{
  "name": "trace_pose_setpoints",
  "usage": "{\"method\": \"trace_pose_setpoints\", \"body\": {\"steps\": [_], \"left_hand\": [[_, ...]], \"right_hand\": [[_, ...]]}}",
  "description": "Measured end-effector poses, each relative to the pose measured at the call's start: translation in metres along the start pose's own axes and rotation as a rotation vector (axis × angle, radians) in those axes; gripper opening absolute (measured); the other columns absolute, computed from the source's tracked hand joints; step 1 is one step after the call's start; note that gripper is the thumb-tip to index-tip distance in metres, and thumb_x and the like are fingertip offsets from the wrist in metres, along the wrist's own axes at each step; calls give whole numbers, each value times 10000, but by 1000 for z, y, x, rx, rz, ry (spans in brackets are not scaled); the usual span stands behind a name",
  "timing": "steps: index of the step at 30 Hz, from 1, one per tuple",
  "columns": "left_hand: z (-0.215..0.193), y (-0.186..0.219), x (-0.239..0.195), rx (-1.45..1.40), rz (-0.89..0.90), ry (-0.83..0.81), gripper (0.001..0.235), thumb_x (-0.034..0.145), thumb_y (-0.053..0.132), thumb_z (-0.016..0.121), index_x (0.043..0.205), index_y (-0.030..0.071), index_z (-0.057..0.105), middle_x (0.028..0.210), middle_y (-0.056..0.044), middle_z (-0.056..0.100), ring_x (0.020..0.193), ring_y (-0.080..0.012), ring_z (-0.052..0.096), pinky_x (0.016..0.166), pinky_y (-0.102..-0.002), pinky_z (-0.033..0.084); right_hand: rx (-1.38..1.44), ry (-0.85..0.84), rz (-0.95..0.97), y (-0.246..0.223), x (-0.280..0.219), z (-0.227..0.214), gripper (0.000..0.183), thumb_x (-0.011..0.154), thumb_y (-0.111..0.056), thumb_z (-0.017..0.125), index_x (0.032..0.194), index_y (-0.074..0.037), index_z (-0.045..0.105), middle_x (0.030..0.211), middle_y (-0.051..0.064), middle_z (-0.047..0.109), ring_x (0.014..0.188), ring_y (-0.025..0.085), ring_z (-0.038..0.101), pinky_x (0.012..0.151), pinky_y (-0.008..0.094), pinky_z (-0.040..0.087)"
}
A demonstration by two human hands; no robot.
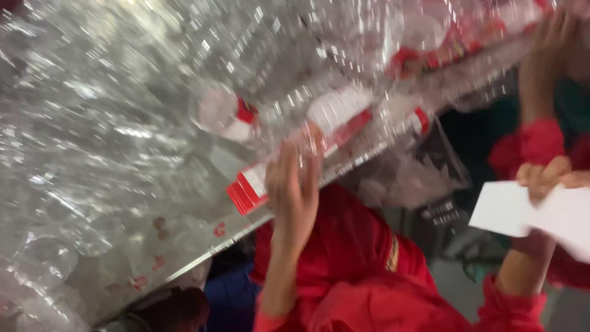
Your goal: The person applies labels to plastic jars by hand and folds additional paper labels at a workstation.
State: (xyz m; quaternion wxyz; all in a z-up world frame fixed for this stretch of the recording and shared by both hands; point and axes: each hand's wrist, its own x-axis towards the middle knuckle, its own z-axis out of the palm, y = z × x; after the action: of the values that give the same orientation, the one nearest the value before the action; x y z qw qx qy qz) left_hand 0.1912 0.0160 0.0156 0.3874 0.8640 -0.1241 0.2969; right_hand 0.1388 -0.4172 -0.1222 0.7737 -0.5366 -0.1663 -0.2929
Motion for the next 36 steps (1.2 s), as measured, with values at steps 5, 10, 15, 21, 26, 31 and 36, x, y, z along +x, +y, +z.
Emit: {"method": "trace_pose_setpoints", "body": {"steps": [5,10,15,21,26,31,36], "left_hand": [[-103,69,-76,-543,-243,-576,98,993,92,661,1071,34,648,974,-85,760,894,-229,764,838,-347,567],[-87,62,-126,-881,-676,-889,157,1023,135,647,1080,2,587,910,-110,768,839,-238,776,749,-332,601],[-94,71,-128,-843,-528,-967,239,973,177,696,1058,-10,575,879,-143,741,812,-265,755,714,-356,566],[-100,81,-124,-753,-379,-1018,221,964,129,719,1042,-2,559,894,-146,727,846,-311,745,736,-375,563],[-102,73,-136,-773,-343,-1065,258,968,120,732,1145,8,581,1038,-137,737,1000,-306,732,867,-386,563],[-101,45,-154,-710,-156,-1086,627,867,112,811,1439,13,575,1341,-135,664,1267,-316,620,1090,-413,444],[-26,79,-165,-1610,-791,-178,683,916,75,765,1501,-63,440,1376,-101,610,1255,-186,588,1100,-359,460]], "right_hand": [[303,-32,310,-25,-27,14,220,1079,-234,671,1116,-87,512,962,43,481,688,95,482,692,259,408],[123,-831,365,-43,-65,172,596,884,-157,841,1266,12,416,1120,158,581,684,142,614,613,284,491],[-98,-1000,265,-78,-41,206,750,742,-192,938,1361,-114,522,991,-6,694,770,149,703,662,330,509],[-196,-1025,226,-70,-27,178,719,752,-240,929,1325,-74,527,819,-32,639,683,115,645,618,300,495],[-120,-994,492,-42,-54,149,681,757,-207,922,1314,-71,554,979,58,657,782,136,667,682,288,519],[559,-687,815,-14,-123,188,731,843,-396,871,1411,-86,531,1062,69,598,932,97,574,810,256,462],[124,-624,464,-42,-109,229,567,856,-376,828,1316,-153,581,1076,85,584,970,178,561,876,350,439]]}}
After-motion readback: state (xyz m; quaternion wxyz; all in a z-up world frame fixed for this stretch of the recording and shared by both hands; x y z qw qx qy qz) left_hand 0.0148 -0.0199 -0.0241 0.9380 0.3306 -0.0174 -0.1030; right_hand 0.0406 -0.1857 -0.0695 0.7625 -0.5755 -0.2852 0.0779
